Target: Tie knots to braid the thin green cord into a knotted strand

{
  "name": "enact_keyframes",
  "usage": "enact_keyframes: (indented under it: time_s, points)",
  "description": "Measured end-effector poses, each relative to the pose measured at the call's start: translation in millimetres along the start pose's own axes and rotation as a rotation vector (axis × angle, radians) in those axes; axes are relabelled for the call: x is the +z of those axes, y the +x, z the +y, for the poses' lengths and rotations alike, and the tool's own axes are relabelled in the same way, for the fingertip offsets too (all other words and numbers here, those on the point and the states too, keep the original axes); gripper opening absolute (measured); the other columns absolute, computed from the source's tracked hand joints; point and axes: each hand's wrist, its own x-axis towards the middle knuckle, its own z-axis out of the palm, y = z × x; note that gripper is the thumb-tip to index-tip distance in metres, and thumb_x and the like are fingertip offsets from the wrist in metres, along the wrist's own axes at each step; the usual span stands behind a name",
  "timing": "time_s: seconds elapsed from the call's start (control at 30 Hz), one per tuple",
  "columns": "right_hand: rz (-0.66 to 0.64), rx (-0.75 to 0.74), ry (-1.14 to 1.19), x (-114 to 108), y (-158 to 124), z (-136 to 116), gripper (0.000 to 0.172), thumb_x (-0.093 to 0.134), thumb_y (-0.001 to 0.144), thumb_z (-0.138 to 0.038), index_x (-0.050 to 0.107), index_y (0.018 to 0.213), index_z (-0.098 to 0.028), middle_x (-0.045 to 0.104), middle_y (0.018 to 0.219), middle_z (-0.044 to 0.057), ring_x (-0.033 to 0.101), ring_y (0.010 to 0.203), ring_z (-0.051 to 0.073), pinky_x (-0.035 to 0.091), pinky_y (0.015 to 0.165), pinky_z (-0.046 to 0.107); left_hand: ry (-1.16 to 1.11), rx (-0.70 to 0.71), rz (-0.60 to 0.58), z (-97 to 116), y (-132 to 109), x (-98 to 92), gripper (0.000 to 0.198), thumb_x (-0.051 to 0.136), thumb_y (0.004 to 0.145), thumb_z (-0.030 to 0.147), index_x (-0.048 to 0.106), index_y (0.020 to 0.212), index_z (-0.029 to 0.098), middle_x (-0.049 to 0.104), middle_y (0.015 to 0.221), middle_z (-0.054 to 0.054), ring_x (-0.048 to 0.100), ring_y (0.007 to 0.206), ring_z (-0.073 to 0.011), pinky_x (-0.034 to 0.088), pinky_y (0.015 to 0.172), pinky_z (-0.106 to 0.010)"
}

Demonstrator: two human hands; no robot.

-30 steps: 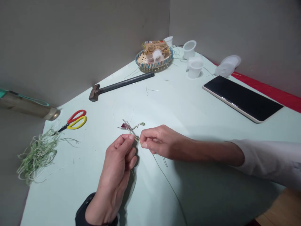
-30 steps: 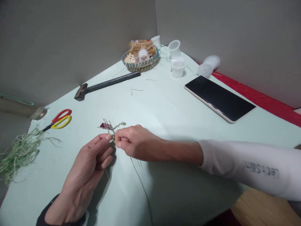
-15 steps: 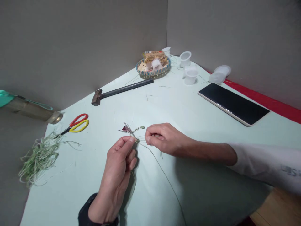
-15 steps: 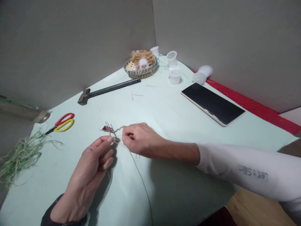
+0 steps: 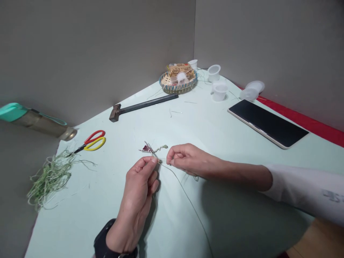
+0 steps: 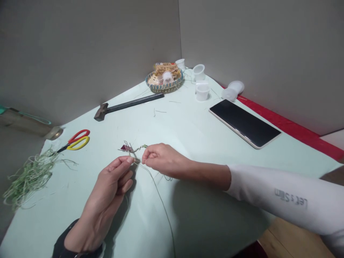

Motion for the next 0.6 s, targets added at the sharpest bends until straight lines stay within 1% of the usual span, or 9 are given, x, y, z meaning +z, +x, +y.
enact_keyframes:
  time_s: [0.1,0.2,0.33,0.47,0.57,0.6]
  points:
    - [0.042,-0.026,0.050,-0.3,-0.9,-5.1,0.011,0.044,0.084,-0.022,0.053,0.086,-0.016,0.029,0.050,-0.010,0.024,0.041,0.005,0.021,0.039,0.019,0.011,0.003,0.004,0.0,-0.9,0.8,0.012,0.059,0.088,0.023,0.057,0.082,0.013,0.044,0.058,0.009,0.030,0.036,-0.0016,0.024,0.030,-0.014]
    - [0.055,-0.068,0.049,2.3,-3.6,-7.0,0.013,0.043,0.085,-0.022,0.054,0.086,-0.016,0.028,0.050,-0.010,0.023,0.041,0.005,0.022,0.038,0.019,0.020,0.020,0.003,-1.0,-1.3,1.1,0.011,0.059,0.088,0.023,0.057,0.082,0.013,0.046,0.059,0.009,0.032,0.037,-0.0020,0.026,0.031,-0.014]
    - [0.069,-0.188,-0.063,13.2,-13.3,-3.8,0.017,0.043,0.082,-0.015,0.060,0.085,-0.017,0.038,0.053,-0.007,0.033,0.047,0.006,0.028,0.043,0.018,0.034,0.044,-0.001,-3.3,-0.5,1.1,0.012,0.058,0.089,0.024,0.057,0.083,0.013,0.047,0.060,0.008,0.034,0.038,-0.0026,0.029,0.032,-0.015]
    - [0.123,-0.373,-0.259,26.2,-24.1,-0.6,0.023,0.043,0.077,-0.007,0.062,0.085,-0.017,0.047,0.057,-0.006,0.033,0.048,0.006,0.030,0.048,0.020,0.051,0.040,-0.014,-5.3,-0.9,-0.4,0.014,0.058,0.089,0.027,0.058,0.086,0.014,0.051,0.063,0.007,0.040,0.040,-0.0037,0.033,0.034,-0.016]
    - [0.121,-0.533,-0.418,30.8,-27.0,2.8,0.026,0.043,0.076,-0.006,0.061,0.090,-0.016,0.058,0.070,-0.001,0.044,0.059,0.009,0.036,0.059,0.024,0.048,0.034,-0.021,-5.2,-1.6,-2.4,0.015,0.057,0.089,0.028,0.058,0.088,0.014,0.053,0.065,0.006,0.042,0.042,-0.0042,0.035,0.036,-0.017]
    - [0.101,-0.578,-0.472,31.4,-27.1,4.8,0.026,0.043,0.075,-0.006,0.061,0.091,-0.016,0.060,0.074,0.000,0.046,0.062,0.011,0.036,0.060,0.024,0.045,0.027,-0.026,-5.0,-1.6,-3.0,0.015,0.057,0.089,0.029,0.059,0.088,0.014,0.053,0.066,0.006,0.042,0.041,-0.0042,0.035,0.036,-0.016]
